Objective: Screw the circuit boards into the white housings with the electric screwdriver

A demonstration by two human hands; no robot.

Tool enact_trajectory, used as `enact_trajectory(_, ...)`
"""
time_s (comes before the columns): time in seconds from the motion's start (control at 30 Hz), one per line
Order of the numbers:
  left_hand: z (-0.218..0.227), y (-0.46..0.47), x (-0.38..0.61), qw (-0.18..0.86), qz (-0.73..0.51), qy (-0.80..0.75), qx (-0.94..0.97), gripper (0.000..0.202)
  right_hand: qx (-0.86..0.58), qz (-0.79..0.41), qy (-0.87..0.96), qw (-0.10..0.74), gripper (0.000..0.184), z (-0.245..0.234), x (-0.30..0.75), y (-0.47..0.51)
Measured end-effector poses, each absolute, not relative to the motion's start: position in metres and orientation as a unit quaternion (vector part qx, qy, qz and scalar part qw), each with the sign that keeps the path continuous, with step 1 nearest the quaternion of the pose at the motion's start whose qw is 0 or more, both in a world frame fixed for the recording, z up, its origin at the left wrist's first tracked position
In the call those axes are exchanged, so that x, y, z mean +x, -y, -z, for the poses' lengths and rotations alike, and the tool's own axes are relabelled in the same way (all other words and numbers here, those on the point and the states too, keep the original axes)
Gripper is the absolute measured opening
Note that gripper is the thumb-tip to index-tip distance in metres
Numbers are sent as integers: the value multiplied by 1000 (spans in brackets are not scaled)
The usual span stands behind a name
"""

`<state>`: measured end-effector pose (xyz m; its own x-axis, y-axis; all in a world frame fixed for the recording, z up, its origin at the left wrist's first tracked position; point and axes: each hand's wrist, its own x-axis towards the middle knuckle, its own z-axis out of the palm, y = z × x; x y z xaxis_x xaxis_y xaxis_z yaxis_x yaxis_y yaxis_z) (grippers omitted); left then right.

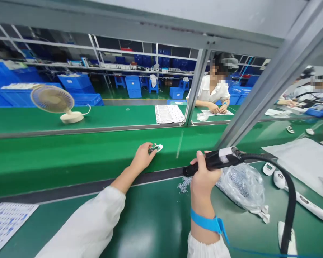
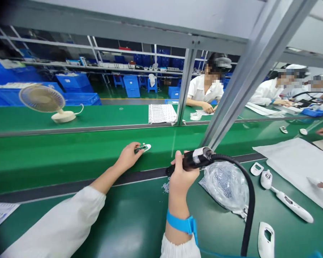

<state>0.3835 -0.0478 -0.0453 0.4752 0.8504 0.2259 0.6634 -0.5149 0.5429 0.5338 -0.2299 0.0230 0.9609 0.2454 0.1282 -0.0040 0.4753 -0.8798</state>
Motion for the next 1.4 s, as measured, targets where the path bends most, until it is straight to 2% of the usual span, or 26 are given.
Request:
enact_trajectory(0.13,53,-23,431,164,-228,-462,841,27,-518,-88,98,845,39,-20,537,228)
enact_trajectory(0.27,72,-48,454,145,-228,-467,842,30,-528,-120,81,837,38,-21,538,230)
enact_trajectory(0.47,75,-46,447,138,-225,-448,854,53,-516,-131,71,843,38,-24,541,231)
enact_trajectory(0.57,71,-39,430,139,-226,-457,849,57,-518,-130,66,843,37,-26,543,232)
enact_trajectory(0.7,72,-26,413,134,-217,-465,848,49,-514,-125,58,847,37,-24,545,231)
enact_trajectory(0.9,75,-16,429,101,-210,-456,859,18,-491,-121,45,861,39,-19,547,229)
enact_trajectory(1.4,80,-16,481,61,-209,-398,891,19,-490,-145,11,860,42,-30,550,230)
